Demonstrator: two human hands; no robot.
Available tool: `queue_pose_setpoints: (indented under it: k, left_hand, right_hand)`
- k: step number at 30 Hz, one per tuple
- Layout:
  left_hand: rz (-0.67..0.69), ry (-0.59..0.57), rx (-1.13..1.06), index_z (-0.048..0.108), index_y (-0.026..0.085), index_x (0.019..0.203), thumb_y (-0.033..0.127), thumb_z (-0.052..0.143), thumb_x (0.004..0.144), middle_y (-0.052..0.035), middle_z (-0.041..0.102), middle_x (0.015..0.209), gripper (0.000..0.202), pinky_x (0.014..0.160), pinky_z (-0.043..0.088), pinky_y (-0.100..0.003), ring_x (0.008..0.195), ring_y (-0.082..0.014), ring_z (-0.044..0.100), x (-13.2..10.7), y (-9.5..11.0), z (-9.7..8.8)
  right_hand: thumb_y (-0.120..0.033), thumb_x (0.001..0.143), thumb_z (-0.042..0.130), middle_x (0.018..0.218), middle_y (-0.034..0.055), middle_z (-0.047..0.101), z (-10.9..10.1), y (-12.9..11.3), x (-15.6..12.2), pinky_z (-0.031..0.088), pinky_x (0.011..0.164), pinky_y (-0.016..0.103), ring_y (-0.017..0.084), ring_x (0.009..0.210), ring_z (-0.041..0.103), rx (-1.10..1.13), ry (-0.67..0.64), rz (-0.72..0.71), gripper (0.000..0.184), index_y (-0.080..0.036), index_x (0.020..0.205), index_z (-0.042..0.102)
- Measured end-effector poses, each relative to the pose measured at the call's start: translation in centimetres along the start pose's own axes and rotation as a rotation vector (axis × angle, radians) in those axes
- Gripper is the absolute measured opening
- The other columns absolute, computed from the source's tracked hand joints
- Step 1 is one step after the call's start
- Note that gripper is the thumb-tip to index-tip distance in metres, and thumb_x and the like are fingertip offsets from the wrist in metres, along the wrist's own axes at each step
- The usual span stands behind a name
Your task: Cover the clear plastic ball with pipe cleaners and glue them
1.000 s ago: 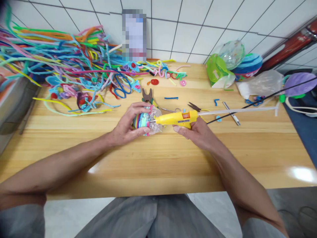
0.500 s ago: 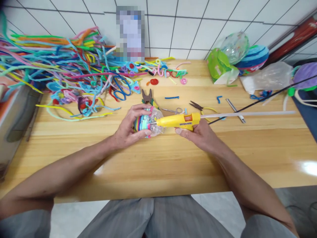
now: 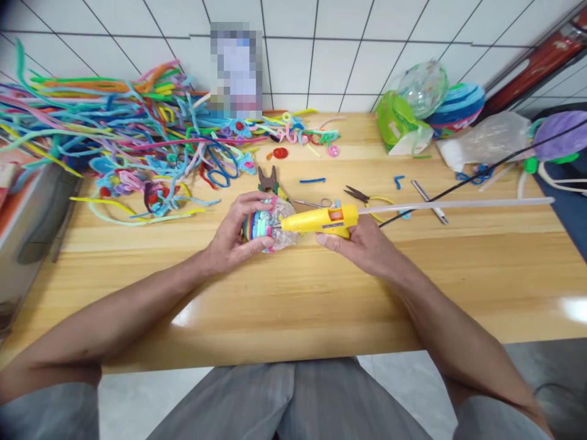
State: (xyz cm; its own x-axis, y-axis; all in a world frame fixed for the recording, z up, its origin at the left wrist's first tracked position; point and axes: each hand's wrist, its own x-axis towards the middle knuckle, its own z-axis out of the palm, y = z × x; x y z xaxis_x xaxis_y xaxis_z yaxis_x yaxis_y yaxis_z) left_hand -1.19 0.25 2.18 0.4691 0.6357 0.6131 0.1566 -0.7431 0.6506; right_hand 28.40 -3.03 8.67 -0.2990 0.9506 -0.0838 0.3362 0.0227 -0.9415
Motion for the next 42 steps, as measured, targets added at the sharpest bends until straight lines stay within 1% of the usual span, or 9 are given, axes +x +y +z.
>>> queue_pose_setpoints:
  k: [4, 9, 13, 18, 29, 33, 36, 39, 42]
  left_hand:
    - [-0.014, -0.005, 0.005, 0.057, 0.027, 0.15, 0.047, 0.08, 0.1, -0.0164, 0.064, 0.149, 0.058, 0.12, 0.053, -0.052, 0.143, -0.0303, 0.061, -0.08, -0.05, -0.1]
    - [-0.009, -0.006, 0.003, 0.057, 0.029, 0.151, 0.047, 0.081, 0.099, -0.0159, 0.064, 0.15, 0.06, 0.12, 0.053, -0.055, 0.143, -0.032, 0.062, -0.19, -0.11, -0.09]
    - [-0.015, -0.002, -0.011, 0.057, 0.029, 0.151, 0.047, 0.081, 0.099, -0.0162, 0.064, 0.15, 0.06, 0.12, 0.053, -0.054, 0.144, -0.0318, 0.062, -0.18, -0.13, -0.1]
    - [0.001, 0.004, -0.012, 0.057, 0.027, 0.15, 0.047, 0.081, 0.099, -0.0172, 0.064, 0.149, 0.059, 0.12, 0.054, -0.053, 0.144, -0.0305, 0.061, -0.15, -0.09, -0.07]
    - [-0.011, -0.003, 0.001, 0.057, 0.029, 0.151, 0.048, 0.08, 0.1, -0.016, 0.064, 0.149, 0.059, 0.119, 0.054, -0.054, 0.143, -0.031, 0.062, -0.09, -0.11, -0.12]
    - [-0.016, 0.013, -0.018, 0.058, 0.028, 0.15, 0.046, 0.081, 0.1, -0.0161, 0.064, 0.149, 0.058, 0.121, 0.052, -0.052, 0.144, -0.0307, 0.061, -0.16, -0.16, 0.0]
    - [-0.02, 0.001, -0.023, 0.058, 0.029, 0.151, 0.045, 0.082, 0.099, -0.0155, 0.063, 0.149, 0.059, 0.12, 0.052, -0.053, 0.144, -0.0313, 0.061, -0.15, -0.12, -0.05]
    - [-0.004, -0.012, -0.019, 0.057, 0.029, 0.151, 0.045, 0.082, 0.098, -0.0157, 0.063, 0.15, 0.06, 0.12, 0.053, -0.053, 0.144, -0.0314, 0.061, -0.12, 0.01, -0.18]
    - [-0.017, -0.015, -0.002, 0.058, 0.027, 0.15, 0.043, 0.082, 0.099, -0.0159, 0.063, 0.149, 0.059, 0.12, 0.053, -0.052, 0.144, -0.0307, 0.061, -0.12, 0.15, -0.28]
  right_hand:
    - [-0.055, 0.085, 0.089, 0.066, 0.0004, 0.06, -0.05, 0.39, 0.11, 0.037, 0.05, 0.03, 0.018, 0.062, 0.052, 0.014, 0.002, 0.018, 0.033, -0.025, 0.082, 0.075]
    - [-0.054, 0.087, 0.087, 0.062, -0.0019, 0.056, 0.08, 0.58, 0.32, 0.035, 0.05, 0.03, 0.015, 0.056, 0.047, 0.032, 0.016, 0.042, 0.033, -0.025, 0.084, 0.073]
    - [-0.054, 0.086, 0.087, 0.057, -0.0033, 0.053, -0.07, 0.47, 0.34, 0.032, 0.047, 0.03, 0.014, 0.052, 0.045, 0.054, -0.006, 0.054, 0.035, -0.023, 0.08, 0.071]
    - [-0.055, 0.085, 0.088, 0.057, -0.0045, 0.053, -0.12, 0.45, 0.42, 0.032, 0.045, 0.029, 0.012, 0.049, 0.044, 0.056, -0.026, 0.063, 0.038, -0.023, 0.08, 0.07]
    - [-0.063, 0.084, 0.087, 0.058, -0.0026, 0.055, -0.23, 0.3, 0.52, 0.032, 0.046, 0.03, 0.013, 0.05, 0.045, 0.037, -0.01, 0.083, 0.042, -0.024, 0.08, 0.071]
    - [-0.065, 0.086, 0.085, 0.056, -0.0019, 0.055, -0.35, 0.46, 0.62, 0.032, 0.046, 0.03, 0.013, 0.049, 0.045, 0.04, -0.028, 0.08, 0.045, -0.024, 0.074, 0.069]
    - [-0.067, 0.087, 0.083, 0.053, -0.0019, 0.053, -0.19, 0.5, 0.65, 0.035, 0.048, 0.031, 0.014, 0.049, 0.045, 0.063, -0.027, 0.064, 0.048, -0.024, 0.072, 0.068]
    - [-0.067, 0.086, 0.085, 0.055, -0.0011, 0.054, 0.04, 0.45, 0.57, 0.034, 0.048, 0.031, 0.014, 0.051, 0.046, 0.037, -0.041, 0.081, 0.052, -0.024, 0.067, 0.063]
    - [-0.069, 0.083, 0.086, 0.057, -0.0013, 0.054, -0.79, 0.15, 0.65, 0.035, 0.05, 0.031, 0.014, 0.053, 0.046, 0.035, -0.01, 0.074, 0.052, -0.023, 0.069, 0.064]
